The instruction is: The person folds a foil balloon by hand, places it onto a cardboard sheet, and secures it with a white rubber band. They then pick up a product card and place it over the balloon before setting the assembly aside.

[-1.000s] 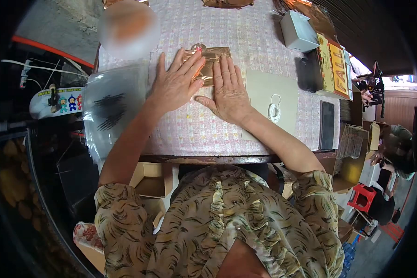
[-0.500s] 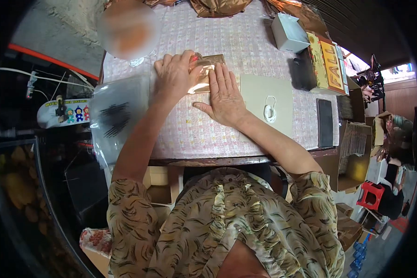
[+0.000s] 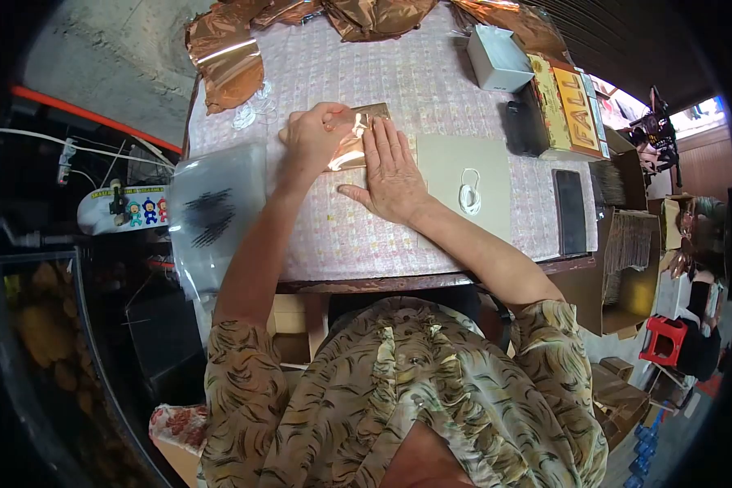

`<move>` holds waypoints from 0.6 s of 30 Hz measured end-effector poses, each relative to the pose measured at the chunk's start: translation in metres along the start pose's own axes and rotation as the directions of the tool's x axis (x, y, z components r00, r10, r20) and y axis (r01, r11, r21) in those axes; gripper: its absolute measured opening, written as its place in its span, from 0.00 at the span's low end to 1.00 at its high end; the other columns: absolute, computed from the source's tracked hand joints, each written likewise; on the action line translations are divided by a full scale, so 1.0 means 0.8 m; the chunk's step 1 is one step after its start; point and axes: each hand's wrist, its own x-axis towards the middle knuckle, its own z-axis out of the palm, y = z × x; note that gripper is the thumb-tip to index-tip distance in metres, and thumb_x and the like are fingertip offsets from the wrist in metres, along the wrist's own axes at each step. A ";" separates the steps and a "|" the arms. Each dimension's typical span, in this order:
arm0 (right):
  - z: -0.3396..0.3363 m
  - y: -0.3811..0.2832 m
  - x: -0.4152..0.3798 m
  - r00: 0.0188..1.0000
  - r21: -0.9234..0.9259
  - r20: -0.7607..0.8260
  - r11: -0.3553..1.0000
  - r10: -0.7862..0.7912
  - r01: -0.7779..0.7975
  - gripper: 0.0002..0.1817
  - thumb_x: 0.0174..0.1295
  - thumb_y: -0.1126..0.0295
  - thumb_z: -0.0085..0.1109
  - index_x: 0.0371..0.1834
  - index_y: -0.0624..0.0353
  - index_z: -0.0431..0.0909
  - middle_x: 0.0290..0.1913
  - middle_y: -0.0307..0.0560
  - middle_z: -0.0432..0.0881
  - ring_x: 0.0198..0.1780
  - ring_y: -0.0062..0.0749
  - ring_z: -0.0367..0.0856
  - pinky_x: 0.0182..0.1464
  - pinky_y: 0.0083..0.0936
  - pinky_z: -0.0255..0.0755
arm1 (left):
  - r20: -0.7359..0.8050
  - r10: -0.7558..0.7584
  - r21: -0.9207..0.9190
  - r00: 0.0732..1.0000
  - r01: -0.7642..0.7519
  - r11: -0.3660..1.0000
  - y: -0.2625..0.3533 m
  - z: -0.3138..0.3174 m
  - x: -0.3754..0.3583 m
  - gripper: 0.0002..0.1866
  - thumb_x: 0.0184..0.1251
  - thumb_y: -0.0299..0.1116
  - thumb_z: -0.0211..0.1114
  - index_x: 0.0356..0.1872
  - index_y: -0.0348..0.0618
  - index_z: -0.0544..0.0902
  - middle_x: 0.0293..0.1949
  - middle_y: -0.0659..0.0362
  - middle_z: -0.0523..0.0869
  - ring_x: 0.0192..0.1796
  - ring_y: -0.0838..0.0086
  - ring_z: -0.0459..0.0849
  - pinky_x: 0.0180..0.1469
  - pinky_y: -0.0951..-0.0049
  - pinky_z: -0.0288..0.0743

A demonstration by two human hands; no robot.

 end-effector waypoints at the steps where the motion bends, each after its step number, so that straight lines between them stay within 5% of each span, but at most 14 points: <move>1: 0.001 0.000 0.000 1.000 0.004 -0.004 1.000 -0.001 0.001 0.62 0.67 0.27 0.47 0.80 0.80 0.45 0.82 0.78 0.44 0.85 0.67 0.37 0.83 0.56 0.37 | 0.002 0.003 0.001 1.000 -0.003 1.000 0.003 0.001 -0.002 0.20 0.60 0.36 0.77 0.53 0.45 0.89 0.39 0.57 0.93 0.41 0.74 0.90 0.46 0.73 0.82; 3: 0.001 0.000 0.000 1.000 0.008 -0.008 1.000 -0.002 0.002 0.62 0.67 0.27 0.47 0.80 0.79 0.45 0.82 0.78 0.44 0.85 0.67 0.37 0.83 0.55 0.37 | 0.022 -0.189 -0.027 0.982 0.189 0.982 0.008 0.004 -0.008 0.17 0.60 0.43 0.75 0.50 0.56 0.91 0.42 0.59 0.91 0.57 0.63 0.80 0.63 0.59 0.66; 10: 0.003 0.000 0.000 1.000 0.010 -0.017 1.000 0.013 -0.013 0.61 0.67 0.28 0.48 0.81 0.78 0.44 0.82 0.76 0.44 0.85 0.67 0.37 0.84 0.55 0.37 | 0.084 -0.239 -0.119 0.967 0.248 0.961 0.017 0.006 -0.014 0.14 0.61 0.43 0.75 0.46 0.54 0.93 0.42 0.58 0.90 0.57 0.61 0.82 0.63 0.61 0.68; 13: 0.002 0.000 0.000 1.000 0.019 -0.015 1.000 0.012 -0.012 0.61 0.67 0.28 0.48 0.81 0.78 0.44 0.82 0.76 0.43 0.85 0.67 0.37 0.83 0.55 0.37 | -0.096 -0.074 0.108 0.993 0.085 0.991 0.010 0.010 -0.008 0.13 0.61 0.43 0.75 0.43 0.53 0.94 0.39 0.60 0.92 0.51 0.63 0.85 0.61 0.64 0.72; 15: 0.000 0.000 0.000 1.000 0.028 -0.021 1.000 0.006 -0.006 0.61 0.67 0.28 0.48 0.81 0.78 0.44 0.82 0.76 0.43 0.85 0.67 0.37 0.83 0.55 0.38 | 0.028 -0.164 -0.102 0.986 0.166 0.981 0.002 0.008 0.002 0.11 0.63 0.37 0.76 0.40 0.40 0.92 0.35 0.58 0.93 0.36 0.78 0.89 0.43 0.75 0.82; 18: -0.003 -0.002 0.000 0.999 -0.008 0.050 1.000 0.013 -0.013 0.59 0.68 0.28 0.47 0.82 0.72 0.45 0.82 0.77 0.43 0.84 0.68 0.38 0.83 0.56 0.38 | 0.026 -0.092 -0.124 0.995 0.095 0.988 -0.010 0.006 0.013 0.11 0.63 0.38 0.76 0.39 0.42 0.93 0.32 0.59 0.93 0.32 0.77 0.89 0.39 0.75 0.81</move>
